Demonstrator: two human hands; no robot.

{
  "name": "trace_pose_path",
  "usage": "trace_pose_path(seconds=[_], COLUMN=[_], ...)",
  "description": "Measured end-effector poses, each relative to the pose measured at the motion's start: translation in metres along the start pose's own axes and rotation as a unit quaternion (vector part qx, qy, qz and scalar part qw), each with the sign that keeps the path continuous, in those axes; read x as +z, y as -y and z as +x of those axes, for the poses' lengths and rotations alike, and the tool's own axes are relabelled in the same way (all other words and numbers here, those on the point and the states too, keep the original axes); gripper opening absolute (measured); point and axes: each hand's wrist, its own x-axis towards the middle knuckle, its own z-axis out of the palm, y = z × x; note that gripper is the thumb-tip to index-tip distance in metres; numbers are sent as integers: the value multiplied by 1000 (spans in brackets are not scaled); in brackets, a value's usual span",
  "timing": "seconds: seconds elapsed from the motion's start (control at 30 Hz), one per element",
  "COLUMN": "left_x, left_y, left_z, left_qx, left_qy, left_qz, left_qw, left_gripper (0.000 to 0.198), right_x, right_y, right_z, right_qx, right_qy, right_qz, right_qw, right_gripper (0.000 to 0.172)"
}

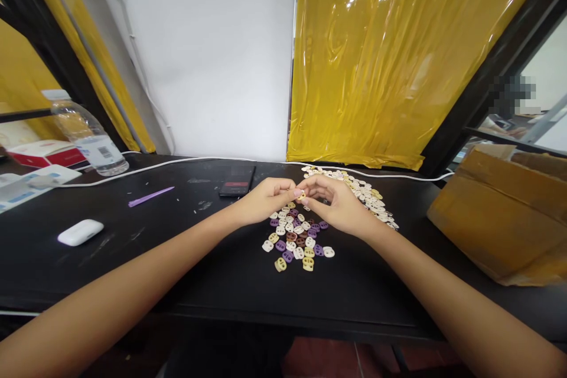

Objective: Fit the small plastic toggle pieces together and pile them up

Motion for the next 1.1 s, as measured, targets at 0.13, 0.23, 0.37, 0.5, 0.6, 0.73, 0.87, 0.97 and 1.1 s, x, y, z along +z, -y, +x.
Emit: trace_pose_path(seconds=[0.13, 0.23, 0.37, 0.5, 0.6, 0.73, 0.87, 0.97, 1.1], left_x=[2, 3, 2, 3, 4, 1, -13, -25, -33], left_y=[1, 2, 5, 5, 2, -3, -2, 4, 9], left_z=[-1, -1, -1, -1, -1, -1, -1, -1, -3], left_qx=[15, 20, 37, 50, 40, 34, 12, -31, -62], left_qy=[-1, 1, -5, -25, -32, -58, -89, -77, -27], left_qz=[47, 59, 74, 90, 77, 96, 204, 281, 326], left_qw=[999, 998, 997, 994, 996, 993, 975, 956, 943], left_gripper=[38, 37, 39, 40, 38, 36, 31, 29, 23], right_x=[2, 2, 1, 1, 2, -1, -12, -22, -30], right_y=[-1, 0, 3, 5, 4, 1, -4, -11, -25], right_z=[-2, -3, -2, -1, -1, 0, 2, 4, 6], right_qx=[1, 5, 13, 15, 12, 6, 28, 51, 77], right_qy=[9, 21, 27, 17, 4, -24, -108, -163, -169], right_qz=[-19, -27, -19, -2, 2, -24, -72, -86, -136], right_qw=[1000, 999, 999, 1000, 1000, 999, 991, 982, 973], right_gripper=[16, 17, 14, 11, 15, 24, 19, 18, 20])
